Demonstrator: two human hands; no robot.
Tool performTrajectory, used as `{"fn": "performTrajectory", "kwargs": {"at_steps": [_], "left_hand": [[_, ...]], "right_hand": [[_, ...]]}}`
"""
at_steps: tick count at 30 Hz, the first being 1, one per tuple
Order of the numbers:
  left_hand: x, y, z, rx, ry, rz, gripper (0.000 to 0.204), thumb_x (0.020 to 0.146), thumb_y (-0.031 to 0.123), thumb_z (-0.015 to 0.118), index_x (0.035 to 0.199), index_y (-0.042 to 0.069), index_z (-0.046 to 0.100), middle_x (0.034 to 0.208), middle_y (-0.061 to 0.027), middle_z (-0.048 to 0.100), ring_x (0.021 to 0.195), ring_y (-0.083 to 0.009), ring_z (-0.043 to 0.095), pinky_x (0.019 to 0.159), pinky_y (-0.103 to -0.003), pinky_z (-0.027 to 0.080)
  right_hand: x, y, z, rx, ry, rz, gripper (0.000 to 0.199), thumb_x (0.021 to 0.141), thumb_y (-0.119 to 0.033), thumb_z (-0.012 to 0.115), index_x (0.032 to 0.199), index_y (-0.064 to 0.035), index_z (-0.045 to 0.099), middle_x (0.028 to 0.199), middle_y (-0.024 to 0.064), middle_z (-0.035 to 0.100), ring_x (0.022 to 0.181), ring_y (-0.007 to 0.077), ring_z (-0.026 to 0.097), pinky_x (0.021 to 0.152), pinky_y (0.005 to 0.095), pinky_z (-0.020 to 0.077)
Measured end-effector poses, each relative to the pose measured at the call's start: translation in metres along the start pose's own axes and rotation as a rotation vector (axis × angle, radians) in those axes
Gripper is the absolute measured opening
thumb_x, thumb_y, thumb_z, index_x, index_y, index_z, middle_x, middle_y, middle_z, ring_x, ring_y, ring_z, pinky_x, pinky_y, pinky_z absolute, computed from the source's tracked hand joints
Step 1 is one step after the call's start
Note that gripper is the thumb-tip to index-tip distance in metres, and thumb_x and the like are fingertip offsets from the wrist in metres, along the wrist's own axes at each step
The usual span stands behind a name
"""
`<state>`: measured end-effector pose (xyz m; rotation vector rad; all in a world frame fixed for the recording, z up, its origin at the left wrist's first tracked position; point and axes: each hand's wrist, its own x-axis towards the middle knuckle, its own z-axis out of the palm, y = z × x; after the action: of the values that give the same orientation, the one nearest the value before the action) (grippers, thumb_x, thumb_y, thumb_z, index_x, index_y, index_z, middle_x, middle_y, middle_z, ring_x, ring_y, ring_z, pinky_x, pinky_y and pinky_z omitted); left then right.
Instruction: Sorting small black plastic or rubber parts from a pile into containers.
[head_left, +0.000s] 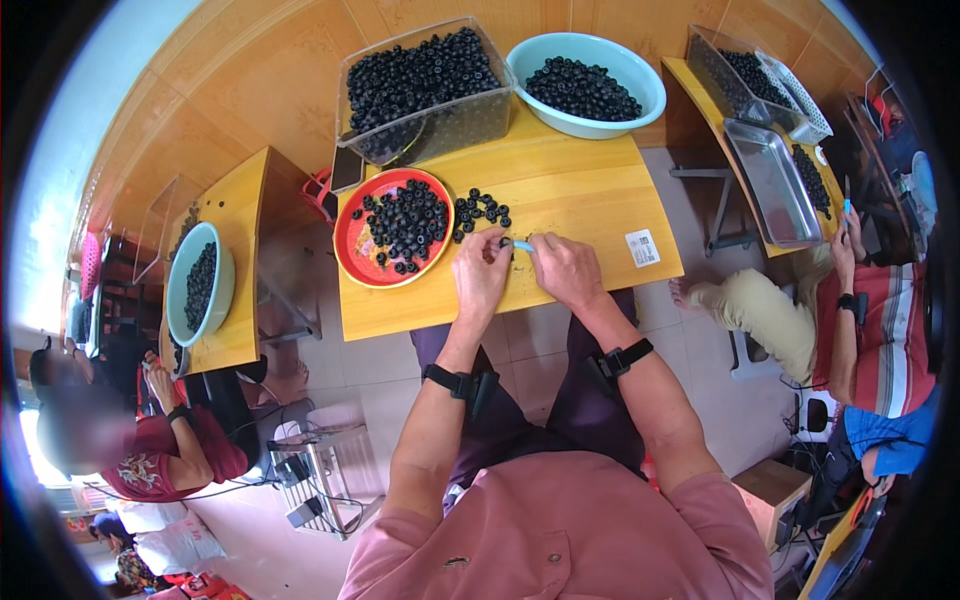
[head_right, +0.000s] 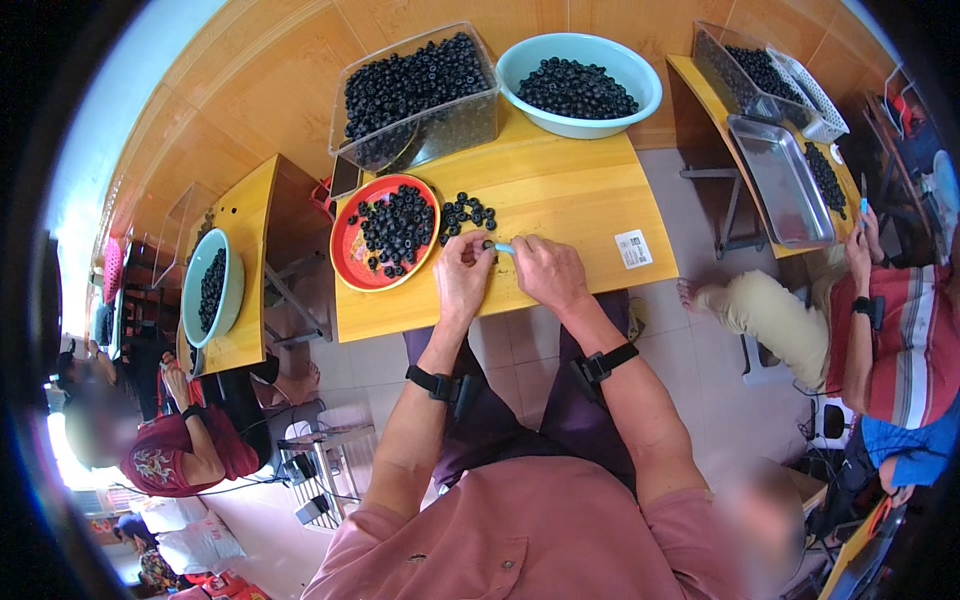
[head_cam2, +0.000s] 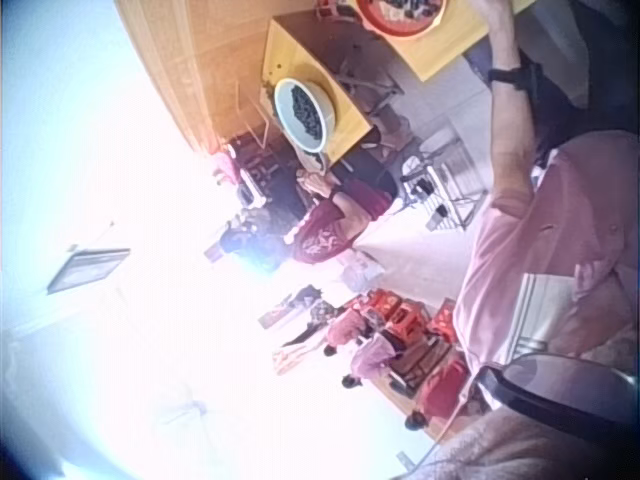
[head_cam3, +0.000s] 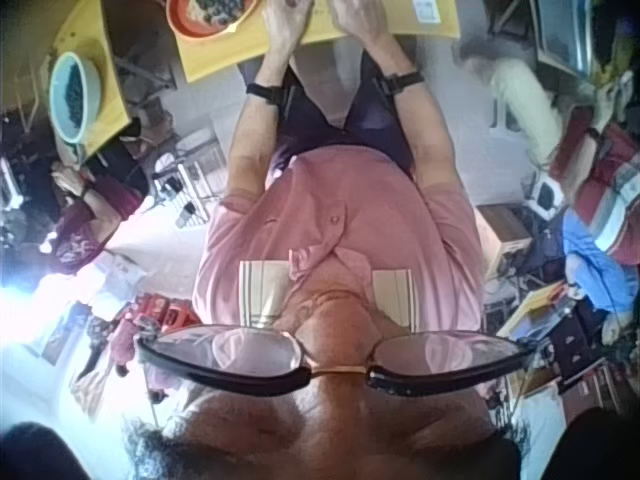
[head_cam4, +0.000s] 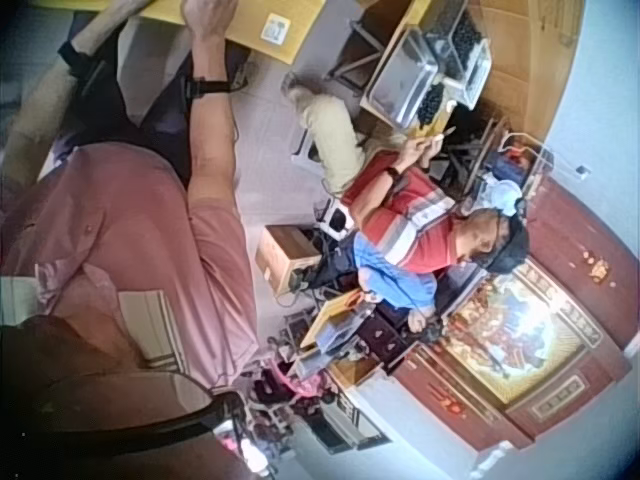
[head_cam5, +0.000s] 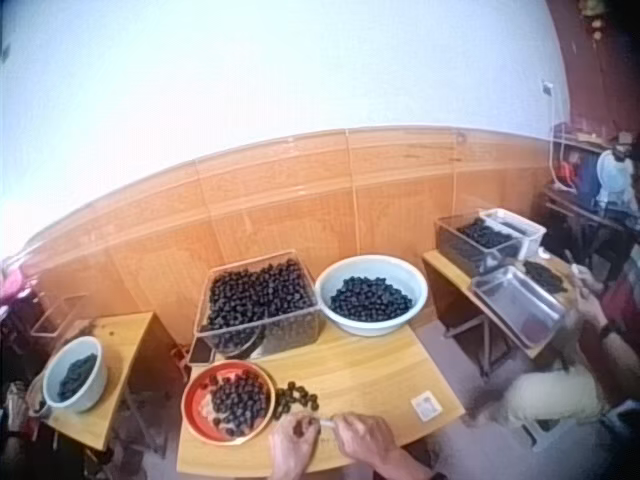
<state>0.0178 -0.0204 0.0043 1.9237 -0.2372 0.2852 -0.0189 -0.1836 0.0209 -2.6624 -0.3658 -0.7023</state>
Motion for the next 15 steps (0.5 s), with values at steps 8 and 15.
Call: {"fn": "performTrajectory", "kwargs": {"at_steps": [8,15], "left_hand": [[-0.0001,0.0026,-0.0011,0.001,-0.006,0.025,0.028,0.082,0.002,0.08,0.109,0.001,0.072,0.088,-0.01,0.067,0.073,-0.019,0.064,0.068,-0.032,0.054],[-0.0001,0.0042,-0.0014,-0.007,-0.021,0.01,0.029,0.083,0.001,0.079,0.111,0.002,0.071,0.09,-0.0102,0.068,0.075,-0.0196,0.066,0.07,-0.031,0.055]], "right_hand": [[0.0001,0.0003,-0.0002,-0.007,0.025,-0.022,0.01,0.091,-0.013,0.063,0.086,-0.0051,0.061,0.073,0.0123,0.062,0.065,0.0312,0.068,0.057,0.0429,0.055],[0.0007,-0.0002,-0.0012,-0.012,0.03,-0.018,0.01,0.091,-0.013,0.063,0.085,-0.0052,0.061,0.073,0.0125,0.062,0.065,0.0312,0.068,0.056,0.0428,0.0548]]}}
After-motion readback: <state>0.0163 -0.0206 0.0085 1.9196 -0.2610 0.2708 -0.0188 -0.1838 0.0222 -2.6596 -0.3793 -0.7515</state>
